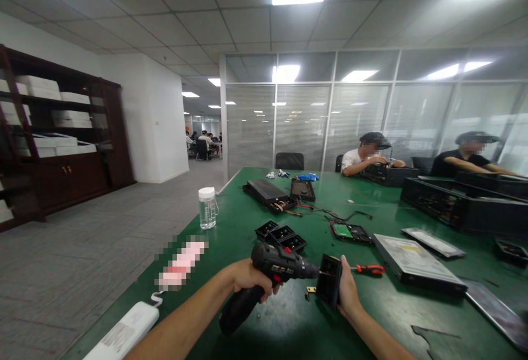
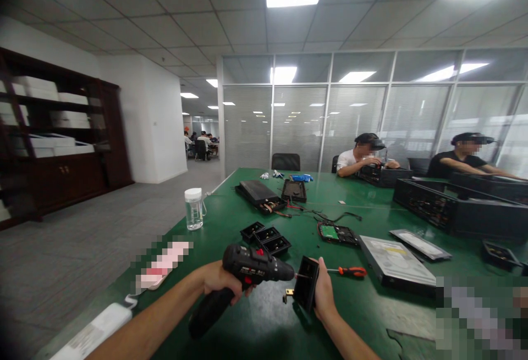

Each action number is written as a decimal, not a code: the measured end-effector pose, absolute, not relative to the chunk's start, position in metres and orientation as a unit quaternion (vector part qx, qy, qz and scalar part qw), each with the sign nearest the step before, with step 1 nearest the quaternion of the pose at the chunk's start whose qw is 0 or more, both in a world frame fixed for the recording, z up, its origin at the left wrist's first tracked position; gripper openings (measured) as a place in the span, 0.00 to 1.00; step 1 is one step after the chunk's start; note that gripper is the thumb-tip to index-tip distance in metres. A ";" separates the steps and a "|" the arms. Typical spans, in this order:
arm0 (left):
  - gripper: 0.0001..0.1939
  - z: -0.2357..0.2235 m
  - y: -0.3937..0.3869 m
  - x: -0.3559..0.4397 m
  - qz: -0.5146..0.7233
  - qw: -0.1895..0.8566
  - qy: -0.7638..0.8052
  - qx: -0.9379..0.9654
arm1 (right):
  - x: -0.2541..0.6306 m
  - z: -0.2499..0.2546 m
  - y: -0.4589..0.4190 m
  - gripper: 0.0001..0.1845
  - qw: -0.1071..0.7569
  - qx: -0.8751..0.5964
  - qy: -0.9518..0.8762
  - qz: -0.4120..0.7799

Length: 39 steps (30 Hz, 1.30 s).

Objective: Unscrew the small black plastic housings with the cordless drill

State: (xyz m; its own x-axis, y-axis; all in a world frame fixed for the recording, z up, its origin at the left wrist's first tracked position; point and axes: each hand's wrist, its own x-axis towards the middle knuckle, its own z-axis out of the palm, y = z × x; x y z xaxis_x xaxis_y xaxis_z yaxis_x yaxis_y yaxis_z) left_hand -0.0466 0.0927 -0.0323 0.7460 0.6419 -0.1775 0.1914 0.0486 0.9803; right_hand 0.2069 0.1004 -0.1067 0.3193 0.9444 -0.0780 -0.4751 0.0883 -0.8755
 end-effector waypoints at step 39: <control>0.11 -0.026 0.088 -0.046 0.170 0.647 0.314 0.674 | 0.206 -0.104 0.099 0.24 0.694 -0.432 -0.279 0.504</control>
